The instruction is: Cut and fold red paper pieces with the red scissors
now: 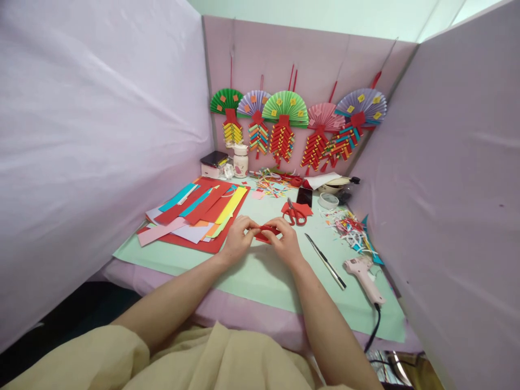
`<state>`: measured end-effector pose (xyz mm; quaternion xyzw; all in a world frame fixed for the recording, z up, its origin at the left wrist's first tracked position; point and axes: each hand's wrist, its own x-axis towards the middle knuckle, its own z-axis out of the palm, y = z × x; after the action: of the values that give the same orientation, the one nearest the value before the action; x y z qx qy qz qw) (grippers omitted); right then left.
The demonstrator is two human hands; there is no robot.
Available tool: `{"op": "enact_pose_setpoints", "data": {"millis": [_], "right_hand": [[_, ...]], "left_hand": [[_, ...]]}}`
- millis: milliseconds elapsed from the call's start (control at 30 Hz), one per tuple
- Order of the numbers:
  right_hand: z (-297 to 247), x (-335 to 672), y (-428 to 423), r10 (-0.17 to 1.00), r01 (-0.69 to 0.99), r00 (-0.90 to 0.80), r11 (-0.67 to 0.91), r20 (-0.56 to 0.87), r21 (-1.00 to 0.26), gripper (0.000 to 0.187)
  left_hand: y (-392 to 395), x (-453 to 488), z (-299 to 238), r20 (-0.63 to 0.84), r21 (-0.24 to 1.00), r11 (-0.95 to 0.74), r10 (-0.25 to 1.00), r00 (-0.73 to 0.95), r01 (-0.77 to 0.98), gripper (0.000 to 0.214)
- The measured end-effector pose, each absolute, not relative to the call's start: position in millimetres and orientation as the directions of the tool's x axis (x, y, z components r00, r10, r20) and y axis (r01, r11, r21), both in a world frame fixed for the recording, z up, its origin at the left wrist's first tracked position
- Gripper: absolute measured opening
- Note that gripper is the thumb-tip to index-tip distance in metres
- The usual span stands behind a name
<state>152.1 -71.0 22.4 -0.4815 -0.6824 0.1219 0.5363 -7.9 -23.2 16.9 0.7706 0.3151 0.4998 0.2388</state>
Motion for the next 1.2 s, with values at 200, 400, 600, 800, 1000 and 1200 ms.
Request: {"op": "enact_pose_setpoints", "data": {"millis": [200,400,600,800,1000,1200], "right_hand": [[20,160,-65,0.866,0.394,0.226,0.337,0.445,-0.855,0.013],[17,162,-61,0.855,0.371,0.276,0.327,0.44,-0.869,0.013],[12,160,-57,0.935,0.168,0.219,0.246,0.28,-0.954,0.023],[9,162,-56,0.93,0.159,0.233,0.25,0.283,-0.955,0.023],[10,161,-56,0.922,0.214,0.267,0.228,0.281,-0.95,0.025],[11,161,-58,0.905,0.285,0.291,0.227,0.309,-0.931,0.028]], "left_hand": [[-13,-8,13,0.401,0.906,-0.421,0.886,0.232,0.039,0.006],[-10,-7,8,0.339,0.928,-0.37,0.883,0.325,0.036,0.005],[-5,-8,7,0.299,0.954,-0.288,0.917,0.266,-0.078,0.014],[-4,-5,5,0.202,0.976,-0.156,0.914,0.353,-0.153,0.023],[-6,-6,8,0.19,0.982,-0.182,0.934,0.303,-0.056,0.019],[-7,-7,8,0.229,0.974,-0.217,0.924,0.306,-0.071,0.019]]}}
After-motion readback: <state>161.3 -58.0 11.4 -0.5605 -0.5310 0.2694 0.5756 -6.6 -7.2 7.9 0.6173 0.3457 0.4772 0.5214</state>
